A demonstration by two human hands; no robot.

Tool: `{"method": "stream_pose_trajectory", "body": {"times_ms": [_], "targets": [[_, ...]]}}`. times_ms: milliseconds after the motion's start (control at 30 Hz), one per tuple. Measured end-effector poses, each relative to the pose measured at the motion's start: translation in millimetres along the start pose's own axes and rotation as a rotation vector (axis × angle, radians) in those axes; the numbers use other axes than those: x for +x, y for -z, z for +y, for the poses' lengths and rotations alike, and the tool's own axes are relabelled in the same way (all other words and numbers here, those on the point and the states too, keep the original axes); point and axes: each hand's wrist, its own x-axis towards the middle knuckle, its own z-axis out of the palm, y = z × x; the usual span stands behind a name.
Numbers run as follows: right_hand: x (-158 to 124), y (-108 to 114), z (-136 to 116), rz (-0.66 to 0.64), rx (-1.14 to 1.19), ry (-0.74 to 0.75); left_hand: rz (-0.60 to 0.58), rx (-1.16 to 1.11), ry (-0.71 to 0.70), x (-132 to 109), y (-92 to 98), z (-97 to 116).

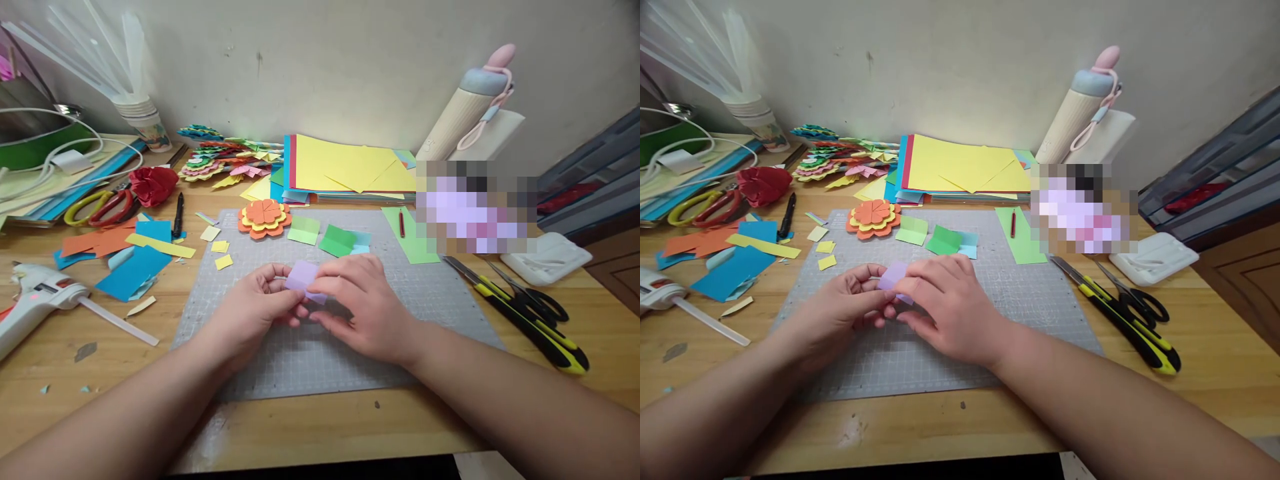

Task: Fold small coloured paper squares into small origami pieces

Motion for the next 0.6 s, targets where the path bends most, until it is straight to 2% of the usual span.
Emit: {"method": "stream_pose_trajectory", "body": {"times_ms": [100,167,233,300,333,400,467,600], "targets": [[0,-4,1,-0.015,-0.094,0.058,-0.037,0.053,0.015,2,3.2,-2],[0,-5,3,-0.031,-0.134,0.099,-0.025,0.186,-0.013,1,5.6,-2],[0,-6,4,-0.11,-0.165,0.135,0.049,0.447,-0.127,0,8.7,-4],[0,-7,4,-0.221,-0.152,0.138,0.117,0.784,-0.307,-2,11.9,-5],[-1,-8,5,-0.268,-0.129,0.121,0.103,0.936,-0.39,-3,13.2,-6],[-1,-8,5,-0.333,-0.061,0.06,-0.012,1.14,-0.487,-5,14.8,-8],[-1,-7,6,-0.381,0.014,-0.022,-0.094,1.265,-0.51,-8,14.8,-9],[0,-2,8,-0.435,0.106,-0.18,-0.118,1.503,-0.524,-13,11.3,-8]]}}
